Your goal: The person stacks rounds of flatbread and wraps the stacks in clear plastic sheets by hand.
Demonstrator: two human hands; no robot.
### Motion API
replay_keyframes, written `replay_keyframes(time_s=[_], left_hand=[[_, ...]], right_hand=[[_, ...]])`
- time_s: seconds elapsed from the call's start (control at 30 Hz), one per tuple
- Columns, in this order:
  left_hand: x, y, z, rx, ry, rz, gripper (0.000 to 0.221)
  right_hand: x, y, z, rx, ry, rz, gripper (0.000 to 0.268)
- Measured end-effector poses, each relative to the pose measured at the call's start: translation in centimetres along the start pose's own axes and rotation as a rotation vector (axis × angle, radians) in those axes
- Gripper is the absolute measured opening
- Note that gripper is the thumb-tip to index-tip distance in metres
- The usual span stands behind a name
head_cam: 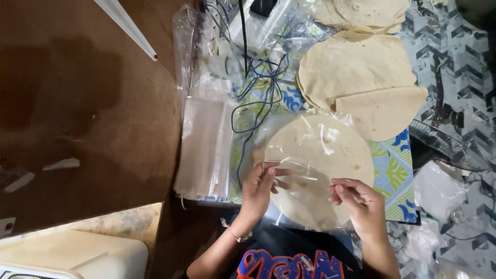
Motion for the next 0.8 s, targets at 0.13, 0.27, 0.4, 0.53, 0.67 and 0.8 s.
replay_keyframes(time_s=[0.13, 0.27, 0.4, 0.53, 0.67, 0.8], left_hand=[[-0.5, -0.7, 1.6, -0.067, 0.017, -0.036, 0.033], [-0.6, -0.4, 0.3, -0.003, 0.077, -0.139, 0.048], [-0.8, 0.9, -0.4, 0.136, -0.016, -0.052, 0.048], [3.0, 3.3, -0.2, -0.539, 0.584, 0.349, 0.062], [6.7, 6.0, -0.4, -1.198, 0.873, 0.708, 0.086], [3.7, 4.8, 4.7, -0.862, 0.666, 0.765, 0.067]], right_hand=[[-0.2, -0.1, -1.1, -0.100, -0.074, -0.056, 0.012], [-1.6, -0.9, -4.7, -0.143, -0.363, -0.014, 0.010], [-0.9, -0.3, -2.0, -0.041, -0.676, 0.167, 0.019], [2.0, 2.1, 3.6, 0.070, -0.843, 0.694, 0.030], [3.2, 3.1, 7.8, 0.068, -1.002, 0.946, 0.049], [0.4, 1.6, 9.1, -0.040, -0.995, 0.955, 0.037]])
Point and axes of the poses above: each hand's wrist, its own y-axis away from the middle knuckle, its own x-axis out of the palm, z = x × y, the point moved 3 cm from there along -y, towards the middle knuckle, and after that the axes turned 13 degrees about -z, right-handed, at the moved point
